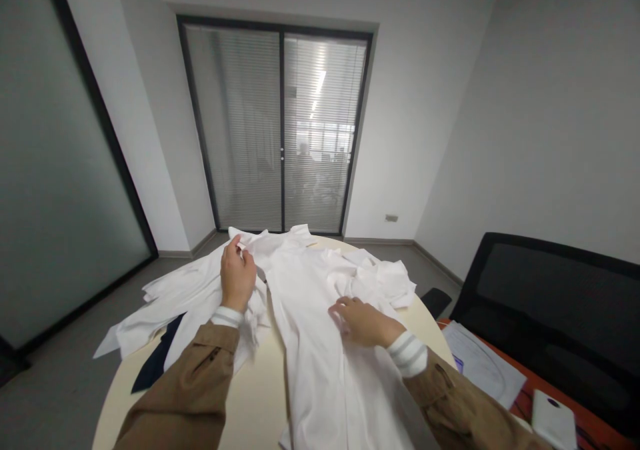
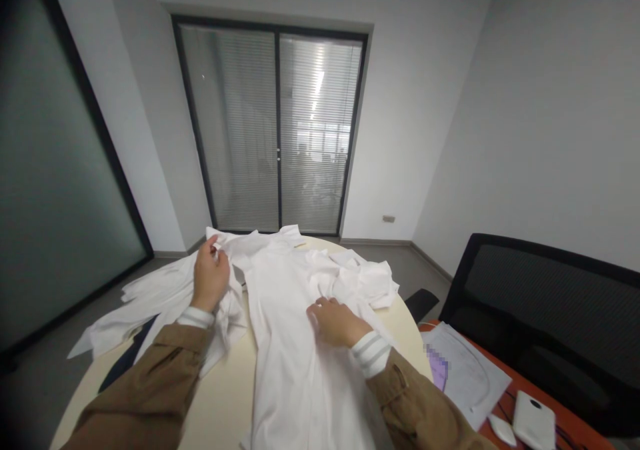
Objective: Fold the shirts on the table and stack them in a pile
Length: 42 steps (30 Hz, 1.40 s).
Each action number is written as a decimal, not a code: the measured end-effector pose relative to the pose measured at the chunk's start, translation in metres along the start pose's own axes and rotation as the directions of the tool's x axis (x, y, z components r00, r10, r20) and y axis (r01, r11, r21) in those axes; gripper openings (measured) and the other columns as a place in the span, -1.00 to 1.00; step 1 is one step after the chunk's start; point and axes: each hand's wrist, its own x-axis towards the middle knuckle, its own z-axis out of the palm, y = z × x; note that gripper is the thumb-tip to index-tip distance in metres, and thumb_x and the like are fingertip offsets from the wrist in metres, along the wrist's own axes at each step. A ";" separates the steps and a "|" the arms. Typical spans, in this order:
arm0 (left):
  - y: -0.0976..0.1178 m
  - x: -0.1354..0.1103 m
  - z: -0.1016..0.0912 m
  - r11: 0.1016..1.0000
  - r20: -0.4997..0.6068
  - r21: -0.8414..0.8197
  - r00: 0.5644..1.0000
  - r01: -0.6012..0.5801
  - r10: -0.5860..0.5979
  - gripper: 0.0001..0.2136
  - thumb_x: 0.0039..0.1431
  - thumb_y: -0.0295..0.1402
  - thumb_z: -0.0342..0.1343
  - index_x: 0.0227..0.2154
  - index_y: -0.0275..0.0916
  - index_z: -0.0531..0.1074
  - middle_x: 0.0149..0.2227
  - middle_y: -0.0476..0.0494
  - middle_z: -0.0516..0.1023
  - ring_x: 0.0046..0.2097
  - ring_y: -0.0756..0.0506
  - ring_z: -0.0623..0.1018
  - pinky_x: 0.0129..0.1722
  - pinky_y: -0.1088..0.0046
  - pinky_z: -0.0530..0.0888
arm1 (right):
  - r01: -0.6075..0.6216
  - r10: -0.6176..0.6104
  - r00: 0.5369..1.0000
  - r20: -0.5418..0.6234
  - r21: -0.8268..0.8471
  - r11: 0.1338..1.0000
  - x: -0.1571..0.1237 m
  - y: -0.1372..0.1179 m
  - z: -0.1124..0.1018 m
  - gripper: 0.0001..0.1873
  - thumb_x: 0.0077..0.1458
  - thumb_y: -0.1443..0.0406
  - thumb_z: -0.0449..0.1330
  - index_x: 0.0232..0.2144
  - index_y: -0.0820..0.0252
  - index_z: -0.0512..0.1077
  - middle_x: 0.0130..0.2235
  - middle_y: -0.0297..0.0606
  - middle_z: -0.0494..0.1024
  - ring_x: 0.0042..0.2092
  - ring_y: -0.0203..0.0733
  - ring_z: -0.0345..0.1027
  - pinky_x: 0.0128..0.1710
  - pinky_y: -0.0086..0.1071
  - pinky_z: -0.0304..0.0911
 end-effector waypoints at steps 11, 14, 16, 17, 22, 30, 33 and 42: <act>0.005 0.000 -0.003 0.986 0.173 -0.074 0.975 0.151 -0.137 -0.32 0.23 -0.40 0.02 0.36 -0.24 -0.10 0.30 -0.36 0.20 0.20 -0.20 0.40 0.20 0.23 0.35 | 0.335 -0.323 0.942 -0.096 0.170 0.927 0.017 -0.074 0.012 -0.26 0.00 -0.08 0.31 0.14 0.14 0.36 0.10 -0.04 0.43 0.08 0.14 0.30 0.05 -0.07 0.25; -0.010 -0.011 0.007 0.995 0.433 0.090 0.897 0.052 -0.086 -0.34 0.13 -0.35 0.16 0.28 -0.34 0.12 0.28 -0.43 0.22 0.28 -0.27 0.30 0.27 0.19 0.25 | 0.342 -0.335 0.940 -0.068 0.156 0.927 0.022 -0.070 0.025 -0.37 0.02 0.02 0.33 0.11 0.12 0.39 0.10 -0.06 0.42 0.06 0.12 0.32 -0.01 -0.11 0.27; -0.018 -0.021 0.013 0.983 0.648 0.163 0.761 -0.080 -0.045 -0.40 0.06 -0.34 0.22 0.18 -0.37 0.26 0.24 -0.45 0.26 0.27 -0.30 0.32 0.28 0.19 0.22 | 0.312 -0.306 0.950 -0.059 0.175 0.934 0.028 -0.060 0.030 -0.47 0.06 0.11 0.31 0.06 0.14 0.43 0.05 -0.06 0.45 0.04 0.08 0.34 -0.03 -0.16 0.28; -0.020 -0.026 0.014 0.976 0.721 0.172 0.692 -0.134 -0.032 -0.41 0.04 -0.35 0.23 0.16 -0.38 0.29 0.23 -0.46 0.27 0.25 -0.30 0.35 0.26 0.21 0.23 | 0.295 -0.289 0.956 -0.058 0.194 0.936 0.031 -0.053 0.032 -0.53 0.07 0.14 0.29 0.02 0.15 0.45 0.01 -0.08 0.48 0.02 0.06 0.35 -0.05 -0.18 0.28; -0.010 -0.034 0.006 0.958 0.873 0.030 0.474 -0.285 0.114 -0.40 0.09 -0.47 0.10 0.24 -0.21 0.21 0.14 -0.26 0.41 0.01 -0.13 0.54 0.08 0.37 0.38 | 0.278 -0.237 0.958 -0.159 0.324 0.904 0.044 -0.025 0.047 -0.77 0.14 0.18 0.24 -0.21 0.17 0.54 -0.25 -0.23 0.52 -0.18 -0.16 0.37 -0.13 -0.33 0.24; 0.009 -0.038 -0.010 0.817 0.805 0.506 0.490 -0.277 -0.333 -0.46 0.01 0.04 0.16 -0.11 -0.34 0.45 -0.19 -0.46 0.62 -0.14 -0.37 0.61 -0.20 0.23 0.45 | 0.281 -0.182 0.939 -0.293 0.345 0.895 0.040 -0.019 0.066 -0.68 0.12 0.05 0.28 -0.19 0.12 0.51 -0.17 -0.25 0.50 -0.13 -0.15 0.35 -0.10 -0.33 0.21; 0.008 -0.045 -0.005 0.899 0.898 0.374 0.332 -0.227 -0.290 -0.66 0.05 -0.10 0.15 -0.26 -0.28 0.50 -0.45 -0.26 0.62 -0.37 -0.25 0.62 -0.30 0.32 0.45 | 0.322 -0.230 0.925 -0.303 0.301 0.898 0.037 -0.020 0.061 -0.48 0.12 0.05 0.27 0.08 0.09 0.39 -0.09 -0.20 0.49 -0.08 -0.09 0.35 -0.07 -0.29 0.22; 0.039 -0.037 0.000 0.943 0.818 0.167 0.574 -0.289 0.031 -0.80 0.24 -0.29 -0.01 -0.31 -0.18 0.51 -0.33 -0.15 0.63 -0.24 -0.15 0.60 -0.26 0.43 0.37 | 0.286 0.012 0.884 -0.467 0.562 0.776 0.045 -0.019 0.070 -0.80 0.22 0.29 0.04 -0.15 0.15 0.41 -0.31 -0.25 0.51 -0.23 -0.15 0.39 -0.17 -0.30 0.24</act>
